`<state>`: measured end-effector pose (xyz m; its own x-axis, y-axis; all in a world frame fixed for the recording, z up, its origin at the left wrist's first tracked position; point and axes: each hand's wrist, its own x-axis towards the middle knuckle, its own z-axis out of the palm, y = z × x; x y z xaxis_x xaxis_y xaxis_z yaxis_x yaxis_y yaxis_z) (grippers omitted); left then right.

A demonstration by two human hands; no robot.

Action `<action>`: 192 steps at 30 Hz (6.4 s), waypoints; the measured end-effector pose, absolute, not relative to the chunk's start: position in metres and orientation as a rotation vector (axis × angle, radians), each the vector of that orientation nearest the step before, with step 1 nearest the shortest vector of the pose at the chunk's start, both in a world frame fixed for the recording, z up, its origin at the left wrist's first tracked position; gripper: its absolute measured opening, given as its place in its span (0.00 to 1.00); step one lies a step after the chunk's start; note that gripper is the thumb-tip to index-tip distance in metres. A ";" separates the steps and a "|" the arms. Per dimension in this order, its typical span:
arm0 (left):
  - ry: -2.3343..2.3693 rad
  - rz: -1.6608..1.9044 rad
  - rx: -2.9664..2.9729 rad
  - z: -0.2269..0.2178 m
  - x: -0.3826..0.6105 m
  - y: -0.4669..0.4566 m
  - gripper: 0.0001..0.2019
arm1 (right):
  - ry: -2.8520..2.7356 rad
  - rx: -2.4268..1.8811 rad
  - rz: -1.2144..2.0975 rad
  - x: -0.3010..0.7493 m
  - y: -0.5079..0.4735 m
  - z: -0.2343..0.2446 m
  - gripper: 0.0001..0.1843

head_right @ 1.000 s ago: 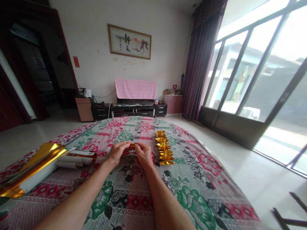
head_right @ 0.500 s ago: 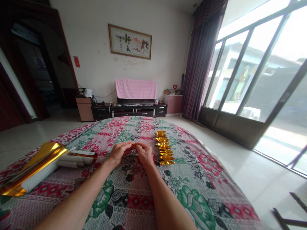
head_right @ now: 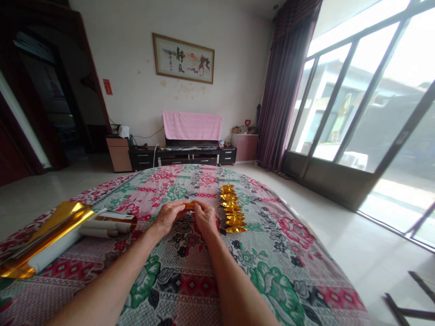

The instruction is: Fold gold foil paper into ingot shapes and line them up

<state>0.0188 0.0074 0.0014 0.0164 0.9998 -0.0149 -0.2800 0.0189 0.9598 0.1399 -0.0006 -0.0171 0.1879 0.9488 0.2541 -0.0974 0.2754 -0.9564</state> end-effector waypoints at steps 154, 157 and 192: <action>1.378 1.426 1.088 0.001 0.029 0.010 0.10 | -1.004 -1.023 0.947 0.137 -0.003 -0.015 0.18; 1.416 1.426 1.140 -0.002 0.029 0.011 0.11 | -0.982 -1.011 0.954 0.137 -0.004 -0.014 0.18; 1.563 1.477 1.454 -0.017 0.028 0.023 0.15 | -0.954 -1.001 0.952 0.136 0.001 -0.019 0.20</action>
